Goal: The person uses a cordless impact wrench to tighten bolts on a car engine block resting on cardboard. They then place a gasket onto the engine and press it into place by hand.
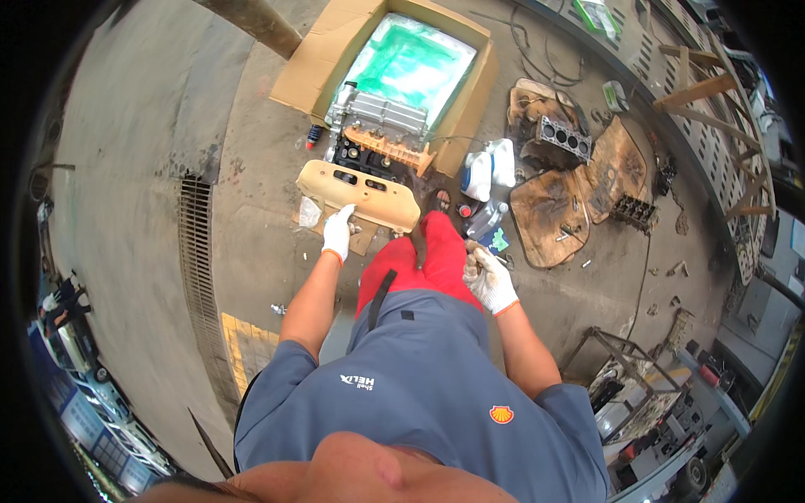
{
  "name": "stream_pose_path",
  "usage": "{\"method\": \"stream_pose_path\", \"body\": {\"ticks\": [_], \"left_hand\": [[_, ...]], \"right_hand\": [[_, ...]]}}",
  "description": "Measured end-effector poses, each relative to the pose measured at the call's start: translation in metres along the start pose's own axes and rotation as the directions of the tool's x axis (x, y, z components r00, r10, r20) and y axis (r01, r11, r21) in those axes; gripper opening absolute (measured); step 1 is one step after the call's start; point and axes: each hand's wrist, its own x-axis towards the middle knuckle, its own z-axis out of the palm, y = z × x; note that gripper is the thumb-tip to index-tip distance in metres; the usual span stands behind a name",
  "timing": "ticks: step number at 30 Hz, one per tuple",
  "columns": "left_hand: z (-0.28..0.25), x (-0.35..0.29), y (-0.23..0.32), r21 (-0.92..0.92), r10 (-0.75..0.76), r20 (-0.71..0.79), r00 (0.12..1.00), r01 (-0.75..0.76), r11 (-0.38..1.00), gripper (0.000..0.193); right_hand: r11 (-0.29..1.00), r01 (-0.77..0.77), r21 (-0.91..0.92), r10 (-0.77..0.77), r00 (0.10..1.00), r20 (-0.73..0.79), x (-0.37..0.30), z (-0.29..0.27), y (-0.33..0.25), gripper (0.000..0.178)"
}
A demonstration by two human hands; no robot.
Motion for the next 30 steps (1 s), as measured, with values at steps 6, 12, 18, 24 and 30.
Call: {"method": "stream_pose_path", "body": {"ticks": [6,12,18,24,30], "left_hand": [[0.013,0.096,-0.003,0.017,-0.029,-0.027,0.999,0.030,0.999,0.025],[0.065,0.163,0.016,-0.122,-0.220,-0.079,0.972,0.210,0.970,0.021],[0.073,0.260,0.000,-0.159,-0.211,-0.080,0.974,0.197,0.967,0.018],[0.049,0.298,-0.001,-0.232,-0.229,-0.003,0.973,0.222,0.947,0.013],[0.038,0.274,-0.003,-0.144,-0.220,-0.127,0.967,0.201,0.969,0.016]], "right_hand": [[0.989,-0.131,-0.070,0.135,0.988,0.068,0.092,-0.013,-0.037,0.027],[0.969,-0.215,-0.120,0.218,0.976,0.012,0.173,-0.029,-0.070,0.038],[0.940,-0.297,-0.168,0.295,0.955,-0.038,0.248,-0.050,-0.090,0.034],[0.923,-0.318,-0.214,0.303,0.947,-0.104,0.291,-0.043,-0.092,0.030],[0.918,-0.326,-0.225,0.309,0.945,-0.108,0.318,-0.036,-0.076,0.030]]}}
